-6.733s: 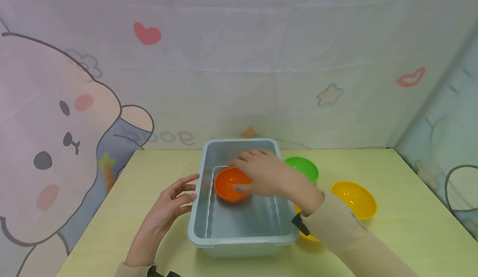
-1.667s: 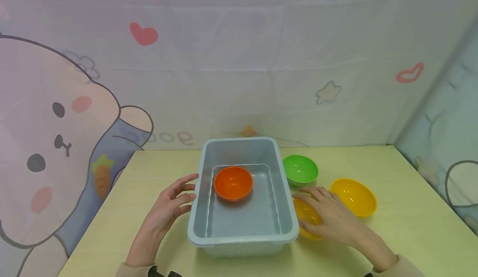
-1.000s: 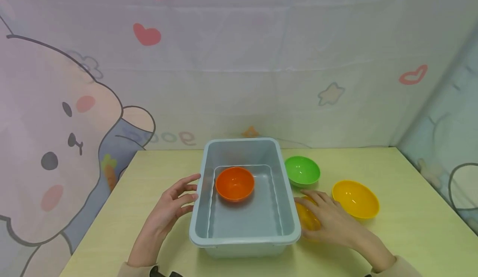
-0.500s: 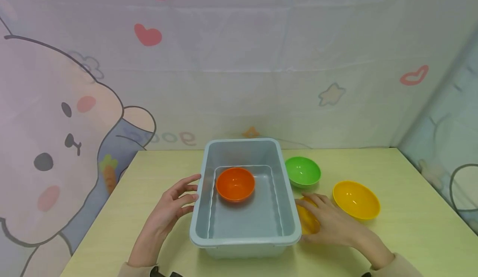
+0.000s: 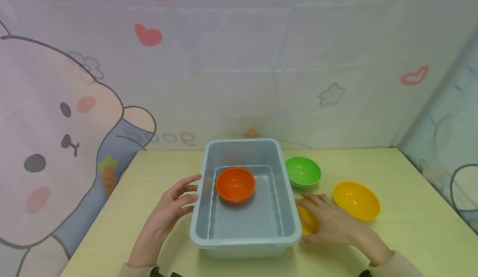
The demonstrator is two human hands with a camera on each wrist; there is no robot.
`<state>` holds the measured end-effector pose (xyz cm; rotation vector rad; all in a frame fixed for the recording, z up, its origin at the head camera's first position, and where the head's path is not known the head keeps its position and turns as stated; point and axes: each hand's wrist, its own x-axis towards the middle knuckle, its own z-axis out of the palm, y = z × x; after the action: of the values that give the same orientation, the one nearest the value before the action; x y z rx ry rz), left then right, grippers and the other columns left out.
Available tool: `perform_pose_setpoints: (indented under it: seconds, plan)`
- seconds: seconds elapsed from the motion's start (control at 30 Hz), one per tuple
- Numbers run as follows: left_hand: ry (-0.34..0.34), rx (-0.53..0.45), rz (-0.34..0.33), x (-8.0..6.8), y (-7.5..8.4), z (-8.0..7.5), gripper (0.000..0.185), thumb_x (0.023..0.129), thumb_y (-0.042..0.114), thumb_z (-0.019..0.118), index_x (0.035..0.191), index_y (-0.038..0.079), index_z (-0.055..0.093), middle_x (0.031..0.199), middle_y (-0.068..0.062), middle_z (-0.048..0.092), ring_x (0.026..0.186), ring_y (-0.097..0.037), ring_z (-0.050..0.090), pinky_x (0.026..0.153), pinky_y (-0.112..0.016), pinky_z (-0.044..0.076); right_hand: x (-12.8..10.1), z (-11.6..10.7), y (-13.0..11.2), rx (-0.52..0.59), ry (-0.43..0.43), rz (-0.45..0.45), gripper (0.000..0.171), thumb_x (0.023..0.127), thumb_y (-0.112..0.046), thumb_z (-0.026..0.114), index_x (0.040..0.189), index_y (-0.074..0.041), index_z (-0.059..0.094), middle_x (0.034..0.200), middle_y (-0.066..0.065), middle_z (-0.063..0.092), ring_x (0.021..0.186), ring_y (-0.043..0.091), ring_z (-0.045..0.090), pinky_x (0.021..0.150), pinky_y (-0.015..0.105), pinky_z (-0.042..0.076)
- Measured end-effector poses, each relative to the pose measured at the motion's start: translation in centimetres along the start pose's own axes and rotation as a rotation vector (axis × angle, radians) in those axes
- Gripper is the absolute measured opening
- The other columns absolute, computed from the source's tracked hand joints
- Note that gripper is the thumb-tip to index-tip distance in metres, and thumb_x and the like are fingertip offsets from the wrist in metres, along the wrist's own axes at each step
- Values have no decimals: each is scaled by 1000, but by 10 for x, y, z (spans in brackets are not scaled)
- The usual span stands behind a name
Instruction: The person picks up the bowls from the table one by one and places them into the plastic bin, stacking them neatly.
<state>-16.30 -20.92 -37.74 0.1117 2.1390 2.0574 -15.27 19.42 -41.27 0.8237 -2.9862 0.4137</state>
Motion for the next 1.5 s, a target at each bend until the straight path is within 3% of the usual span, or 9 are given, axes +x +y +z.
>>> perform_pose_setpoints:
  seconds: [0.63,0.97,1.5]
  plan:
    - [-12,-5,6,1,0,1,54,90,8,61,141,8,44,115,-4,51,97,-16,60,81,-28,55,-4,0,2,-23,29,7,81,68,-66,72,137,-30,50,137,10,50,113,29,47,84,46,49]
    - [-2,1,0,2,1,0,53,91,8,60,141,9,44,115,-4,52,97,-16,60,81,-27,56,-7,-6,-1,-11,32,31,78,68,-63,74,137,-35,48,138,10,49,116,31,47,81,50,51]
    - [-4,-9,3,1,0,-1,53,91,9,61,141,9,44,114,-3,52,96,-15,60,80,-27,56,-10,-20,-9,-60,48,32,81,68,-56,76,138,-28,49,138,11,48,118,34,47,84,56,49]
